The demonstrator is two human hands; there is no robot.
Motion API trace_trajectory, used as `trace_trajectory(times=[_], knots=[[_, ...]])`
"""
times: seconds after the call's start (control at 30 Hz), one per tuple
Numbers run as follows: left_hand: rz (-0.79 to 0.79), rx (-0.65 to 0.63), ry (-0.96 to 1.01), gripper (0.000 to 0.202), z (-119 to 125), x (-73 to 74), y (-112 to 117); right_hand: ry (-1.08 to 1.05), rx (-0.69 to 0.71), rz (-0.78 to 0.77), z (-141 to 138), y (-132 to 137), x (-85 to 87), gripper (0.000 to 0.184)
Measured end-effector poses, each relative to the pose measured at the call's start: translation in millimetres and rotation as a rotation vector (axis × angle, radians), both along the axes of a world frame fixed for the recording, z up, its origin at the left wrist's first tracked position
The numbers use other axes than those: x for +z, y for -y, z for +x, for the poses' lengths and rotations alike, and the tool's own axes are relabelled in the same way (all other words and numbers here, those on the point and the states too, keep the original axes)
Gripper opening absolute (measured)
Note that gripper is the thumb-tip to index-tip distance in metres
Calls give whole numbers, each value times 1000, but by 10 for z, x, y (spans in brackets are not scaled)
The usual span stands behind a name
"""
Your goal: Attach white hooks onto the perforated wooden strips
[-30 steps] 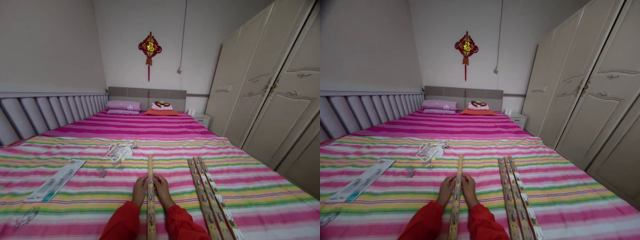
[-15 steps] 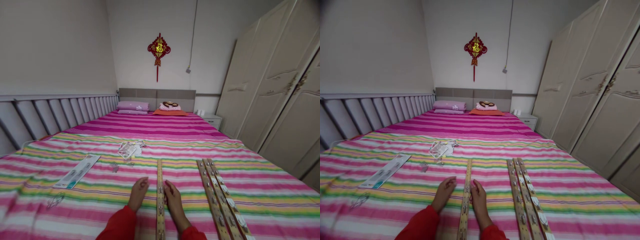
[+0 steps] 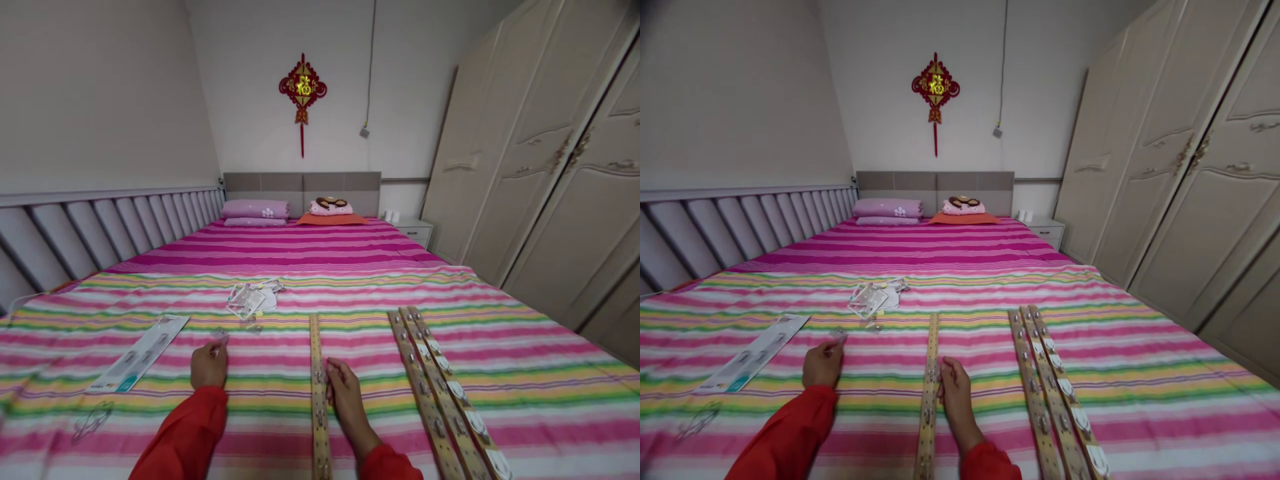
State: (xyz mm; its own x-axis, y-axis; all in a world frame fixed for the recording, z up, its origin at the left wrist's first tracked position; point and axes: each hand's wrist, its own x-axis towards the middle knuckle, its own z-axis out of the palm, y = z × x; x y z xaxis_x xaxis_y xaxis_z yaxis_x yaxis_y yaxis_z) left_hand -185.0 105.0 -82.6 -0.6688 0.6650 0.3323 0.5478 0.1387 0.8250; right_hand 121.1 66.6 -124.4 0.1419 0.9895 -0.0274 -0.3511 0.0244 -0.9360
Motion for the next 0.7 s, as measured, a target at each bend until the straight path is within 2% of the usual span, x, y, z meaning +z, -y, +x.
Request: trace_trajectory(times=[0.13, 0.2, 0.27, 0.43, 0.5, 0.7], knots=[[36, 76, 189, 21, -26, 7, 52, -5, -4, 7, 0, 14, 28, 44], [70, 102, 250, 26, 17, 10, 116, -10, -3, 6, -1, 14, 28, 44], [135, 90, 392, 28, 109, 20, 203, -13, 0, 8, -3, 12, 22, 44], [197, -85, 1033, 12, 413, 86, 450, -31, -3, 12, 2, 5, 9, 46], [179, -147, 1193, 8, 511, 123, 534, -48, -2, 12, 4, -1, 3, 46], [79, -265, 1614, 16, 744, 253, 721, -90, -15, 11, 14, -30, -26, 45]])
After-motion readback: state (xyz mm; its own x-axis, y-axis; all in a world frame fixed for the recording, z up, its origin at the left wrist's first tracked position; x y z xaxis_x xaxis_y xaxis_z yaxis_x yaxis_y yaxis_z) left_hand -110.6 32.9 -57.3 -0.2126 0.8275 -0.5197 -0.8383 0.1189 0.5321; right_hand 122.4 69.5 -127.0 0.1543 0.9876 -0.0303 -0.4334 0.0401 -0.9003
